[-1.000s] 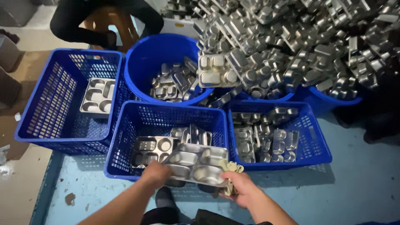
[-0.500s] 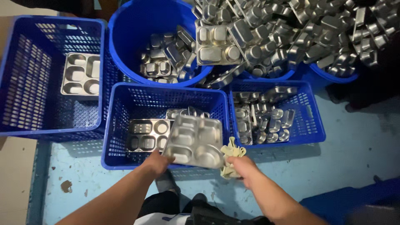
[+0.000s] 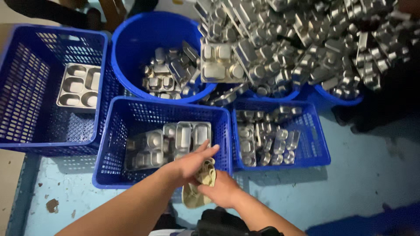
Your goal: The person wipes multiple stainless steel compartment trays with a cloth. They pick each tray from a large pile, wipe the surface, and place it into a blue basket. The process is repeated continuously throughout the clip.
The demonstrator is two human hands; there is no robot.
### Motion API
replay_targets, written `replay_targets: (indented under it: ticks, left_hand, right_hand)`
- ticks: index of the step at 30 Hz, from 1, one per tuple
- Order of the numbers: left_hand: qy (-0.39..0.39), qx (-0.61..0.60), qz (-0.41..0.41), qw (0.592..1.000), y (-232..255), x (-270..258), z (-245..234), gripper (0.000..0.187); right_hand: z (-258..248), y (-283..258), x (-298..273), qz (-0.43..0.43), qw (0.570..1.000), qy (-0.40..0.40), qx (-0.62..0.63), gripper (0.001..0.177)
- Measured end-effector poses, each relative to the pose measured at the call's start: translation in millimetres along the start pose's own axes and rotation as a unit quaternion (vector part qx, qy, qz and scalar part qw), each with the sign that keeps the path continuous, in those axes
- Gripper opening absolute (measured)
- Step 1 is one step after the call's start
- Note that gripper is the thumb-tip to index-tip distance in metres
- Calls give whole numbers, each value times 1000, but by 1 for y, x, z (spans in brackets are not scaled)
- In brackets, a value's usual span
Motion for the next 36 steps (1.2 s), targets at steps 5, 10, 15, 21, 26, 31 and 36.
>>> replay_targets:
  ticks: [5, 10, 15, 21, 26, 31, 36]
  left_hand:
    - [137, -3, 29, 990, 6, 37, -22, 101]
    - [231, -22, 78, 970, 4, 65, -29, 88]
    - [72, -249, -82, 962, -19, 46, 62, 76]
    - [168, -335, 92, 922, 4, 63, 70, 39]
    - [232, -326, 109, 910, -1, 68, 68, 32]
    - [278, -179, 179, 927, 9, 63, 71, 38]
    - [322, -104, 176, 925, 6, 68, 74, 32]
  right_hand:
    - [-29, 16, 19, -29, 991, -16, -131, 40]
    - [-64, 56, 34, -41, 993, -66, 90, 39]
    - [-104, 73, 32, -90, 958, -112, 249, 44]
    - [-138, 89, 11, -6, 918, -99, 385, 48]
    - [-142, 101, 13, 14, 900, -60, 432, 37]
    - [-134, 143, 11, 142, 948, -8, 286, 30]
    - [-114, 146, 13, 123, 958, -30, 258, 30]
Point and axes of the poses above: each hand's wrist, its own x-axis towards the middle knuckle, its own z-axis out of the palm, y = z × x, the point moved 10 cm from there along x, towards the middle knuckle, and after that the axes turned 12 degrees about y, right-handed, at the moved point
